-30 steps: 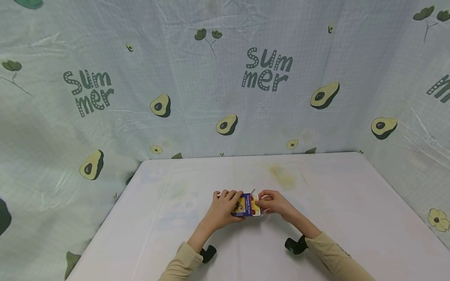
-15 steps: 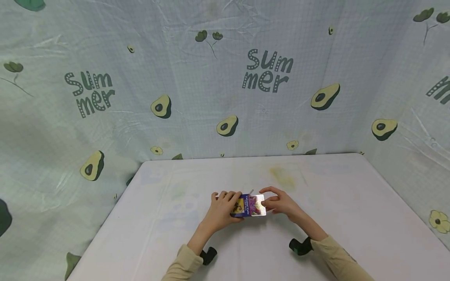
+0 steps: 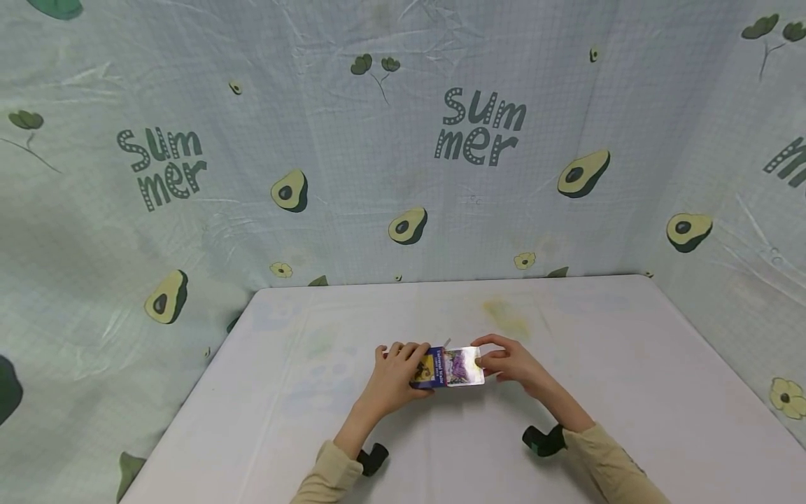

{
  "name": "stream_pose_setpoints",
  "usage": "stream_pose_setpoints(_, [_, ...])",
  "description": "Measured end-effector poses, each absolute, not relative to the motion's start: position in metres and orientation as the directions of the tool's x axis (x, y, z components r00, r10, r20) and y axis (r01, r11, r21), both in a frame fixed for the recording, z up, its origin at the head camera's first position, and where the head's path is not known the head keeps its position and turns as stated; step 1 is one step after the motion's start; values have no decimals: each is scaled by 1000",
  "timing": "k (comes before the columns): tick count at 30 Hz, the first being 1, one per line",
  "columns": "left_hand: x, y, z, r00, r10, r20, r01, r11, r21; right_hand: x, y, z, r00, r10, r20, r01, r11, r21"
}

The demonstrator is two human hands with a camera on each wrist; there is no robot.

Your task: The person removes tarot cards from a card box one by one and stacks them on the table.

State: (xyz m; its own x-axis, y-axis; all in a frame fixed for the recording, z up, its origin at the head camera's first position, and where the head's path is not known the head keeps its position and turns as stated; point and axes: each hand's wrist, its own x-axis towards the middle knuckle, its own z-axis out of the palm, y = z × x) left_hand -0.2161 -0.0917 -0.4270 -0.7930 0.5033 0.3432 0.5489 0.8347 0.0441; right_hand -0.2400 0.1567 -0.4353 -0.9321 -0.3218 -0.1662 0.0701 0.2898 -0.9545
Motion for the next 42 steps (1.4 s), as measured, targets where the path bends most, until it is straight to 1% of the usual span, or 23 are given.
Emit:
stream_pose_setpoints(16, [-216, -94, -422, -808, 469, 356, 532, 840, 103, -242, 167, -431, -955, -237, -178, 89, 343, -935])
stream_pose_setpoints(21, [-215, -98, -420, -818, 444, 366, 512, 852, 109, -242, 174, -428, -955, -233, -181, 97, 332, -938])
stream_pose_setpoints(27, [-216, -101, -418, -831, 419, 366, 494, 858, 142, -243, 181, -426, -958, -218, -186, 107, 329, -938])
stream_pose_setpoints(33, [-219, -102, -412, -852, 388, 351, 467, 866, 176, -243, 186, -424, -964, -166, -207, 144, 327, -934])
stream_pose_setpoints(42, [-222, -101, -407, -864, 373, 339, 453, 869, 198, -242, 194, -417, -970, -135, -200, 160, 264, -951])
